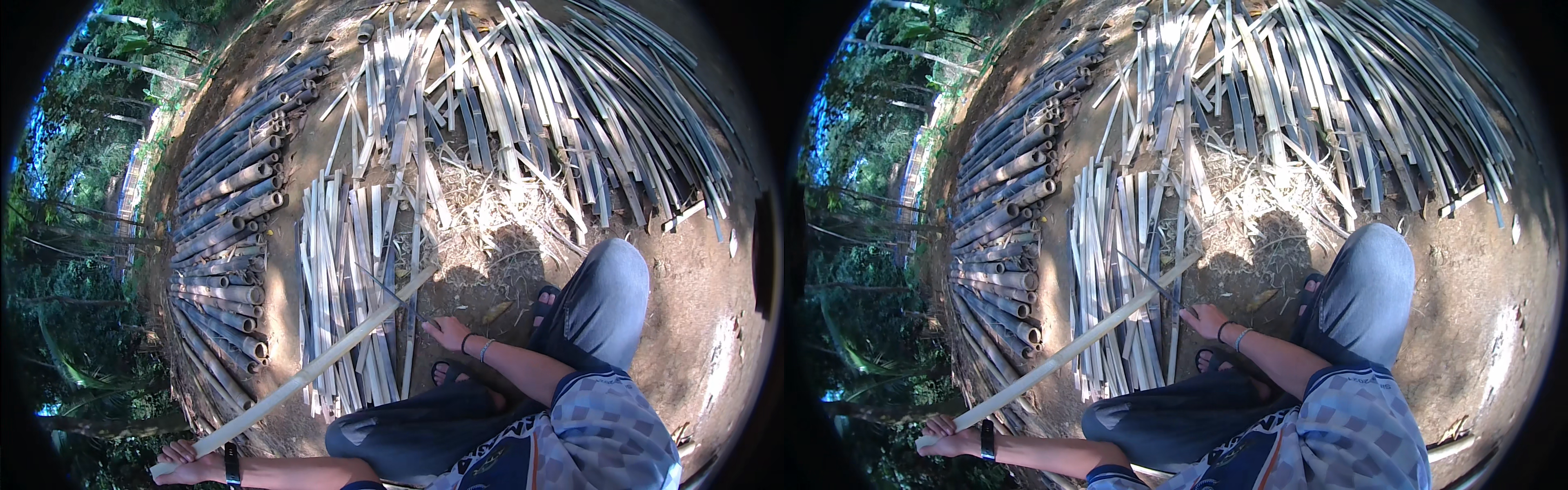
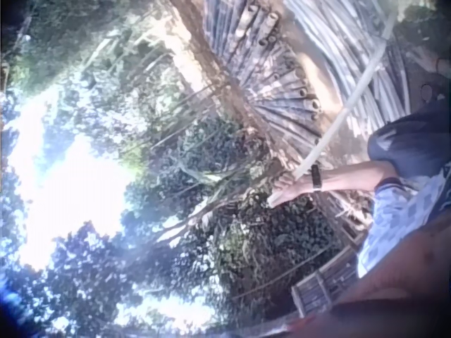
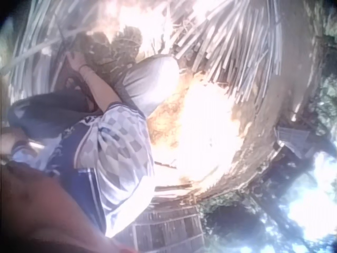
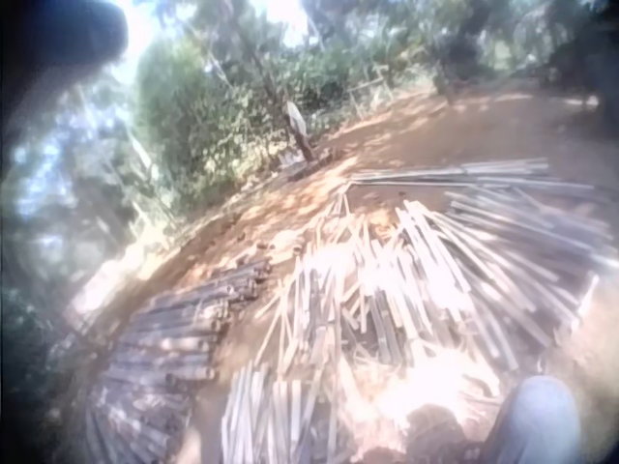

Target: The person picks up a strip of bamboo and shaves the edges and surface with a large knife while sitting on the ground.

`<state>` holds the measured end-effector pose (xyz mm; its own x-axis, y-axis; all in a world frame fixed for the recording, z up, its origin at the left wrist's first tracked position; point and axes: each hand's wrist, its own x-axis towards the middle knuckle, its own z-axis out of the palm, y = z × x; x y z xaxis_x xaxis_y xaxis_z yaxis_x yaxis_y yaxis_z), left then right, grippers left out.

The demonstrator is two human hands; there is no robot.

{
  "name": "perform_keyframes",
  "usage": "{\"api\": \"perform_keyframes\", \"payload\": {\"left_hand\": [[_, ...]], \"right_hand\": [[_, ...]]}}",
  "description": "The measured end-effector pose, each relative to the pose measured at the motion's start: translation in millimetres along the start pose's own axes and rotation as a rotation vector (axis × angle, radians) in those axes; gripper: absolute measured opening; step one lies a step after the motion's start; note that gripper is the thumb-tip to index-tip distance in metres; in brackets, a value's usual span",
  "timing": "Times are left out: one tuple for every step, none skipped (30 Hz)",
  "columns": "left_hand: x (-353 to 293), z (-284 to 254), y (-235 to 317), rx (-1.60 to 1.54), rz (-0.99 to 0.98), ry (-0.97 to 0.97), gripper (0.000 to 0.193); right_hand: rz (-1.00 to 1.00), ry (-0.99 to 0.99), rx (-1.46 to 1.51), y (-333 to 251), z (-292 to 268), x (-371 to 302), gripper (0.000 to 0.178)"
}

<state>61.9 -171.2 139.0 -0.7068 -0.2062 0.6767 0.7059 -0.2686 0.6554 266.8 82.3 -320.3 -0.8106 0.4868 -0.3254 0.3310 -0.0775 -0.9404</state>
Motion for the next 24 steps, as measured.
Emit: {"api": "perform_keyframes", "payload": {"left_hand": [[0.0,-2.6,-3.5,-0.005,-0.007,-0.001,0.064],[0.0,-5.0,-7.0,-0.01,-0.013,-0.001,0.064],[-0.6,-1.9,-5.0,0.002,-0.012,-0.003,0.064],[-1.5,3.6,-1.8,0.014,-0.01,-0.005,0.064],[-2.0,6.5,0.0,0.026,-0.009,-0.007,0.065],[-1.6,6.3,-0.2,0.01,-0.012,-0.017,0.065],[-0.8,5.9,-0.5,-0.006,-0.014,-0.028,0.065],[0.1,4.4,1.9,-0.018,-0.014,-0.039,0.065],[0.3,4.4,2.5,-0.021,-0.007,-0.051,0.065],[0.0,4.0,3.8,-0.025,0.001,-0.063,0.065],[-1.7,5.0,2.8,-0.027,0.007,-0.074,0.065],[-2.8,5.9,2.9,-0.006,0.013,-0.058,0.065],[-4.2,7.2,4.0,0.015,0.019,-0.042,0.065],[-7.1,11.4,3.3,0.035,0.017,-0.028,0.065],[-7.2,12.5,2.5,0.025,0.024,-0.041,0.065],[-5.3,12.9,1.4,0.016,0.032,-0.055,0.065],[-3.5,8.7,2.5,0.02,0.045,-0.065,0.064],[-3.8,9.0,1.8,0.023,0.043,-0.057,0.064],[-5.1,11.3,1.7,0.024,0.039,-0.049,0.064],[-6.7,13.4,1.1,0.026,0.035,-0.042,0.064],[-7.4,15.0,1.2,0.035,0.036,-0.03,0.064],[-8.2,16.4,0.9,0.045,0.036,-0.018,0.064],[-8.4,15.5,6.4,0.062,0.043,-0.005,0.064],[-8.1,13.6,11.0,0.066,0.048,-0.002,0.063]], "right_hand": [[0.024,-0.009,-0.002,-6.1,1.6,-2.7,0.053],[0.049,-0.019,-0.004,-12.4,3.6,-4.1,0.054],[-0.03,-0.033,-0.009,-16.5,12.0,-8.0,0.053],[-0.108,-0.047,-0.013,-21.3,22.8,-15.1,0.052],[-0.185,-0.061,-0.018,-23.8,28.1,-19.4,0.051],[-0.192,-0.035,-0.029,-23.3,25.8,-18.1,0.05],[-0.199,-0.011,-0.04,-21.9,21.0,-14.8,0.05],[-0.207,0.01,-0.049,-21.6,18.1,-14.3,0.05],[-0.075,0.011,-0.029,-11.2,12.5,-5.1,0.049],[-0.032,0.011,-0.062,0.3,8.0,-3.8,0.051],[0.013,0.01,-0.098,1.5,-0.9,-2.7,0.054],[0.057,0.01,-0.134,0.5,-5.4,-2.3,0.056],[0.064,0.003,-0.09,-4.9,0.7,-1.9,0.055],[0.021,0.009,-0.058,-9.3,9.0,-8.6,0.053],[-0.03,0.013,-0.029,-17.5,18.4,-16.1,0.052],[-0.08,0.016,0.003,-29.1,23.7,-20.8,0.05],[-0.136,-0.085,0.01,-54.5,22.3,-29.8,0.049],[-0.186,-0.178,0.018,-77.5,18.4,-39.7,0.049],[-0.216,-0.236,-0.006,-85.9,22.1,-40.6,0.05],[-0.245,-0.294,-0.031,-92.4,25.9,-40.8,0.051],[-0.279,-0.354,-0.056,-95.6,28.6,-39.4,0.052],[-0.246,-0.288,-0.08,-91.1,25.3,-36.3,0.052],[-0.217,-0.23,-0.1,-78.9,20.8,-32.8,0.052],[-0.187,-0.173,-0.121,-63.0,17.5,-30.0,0.052]]}}
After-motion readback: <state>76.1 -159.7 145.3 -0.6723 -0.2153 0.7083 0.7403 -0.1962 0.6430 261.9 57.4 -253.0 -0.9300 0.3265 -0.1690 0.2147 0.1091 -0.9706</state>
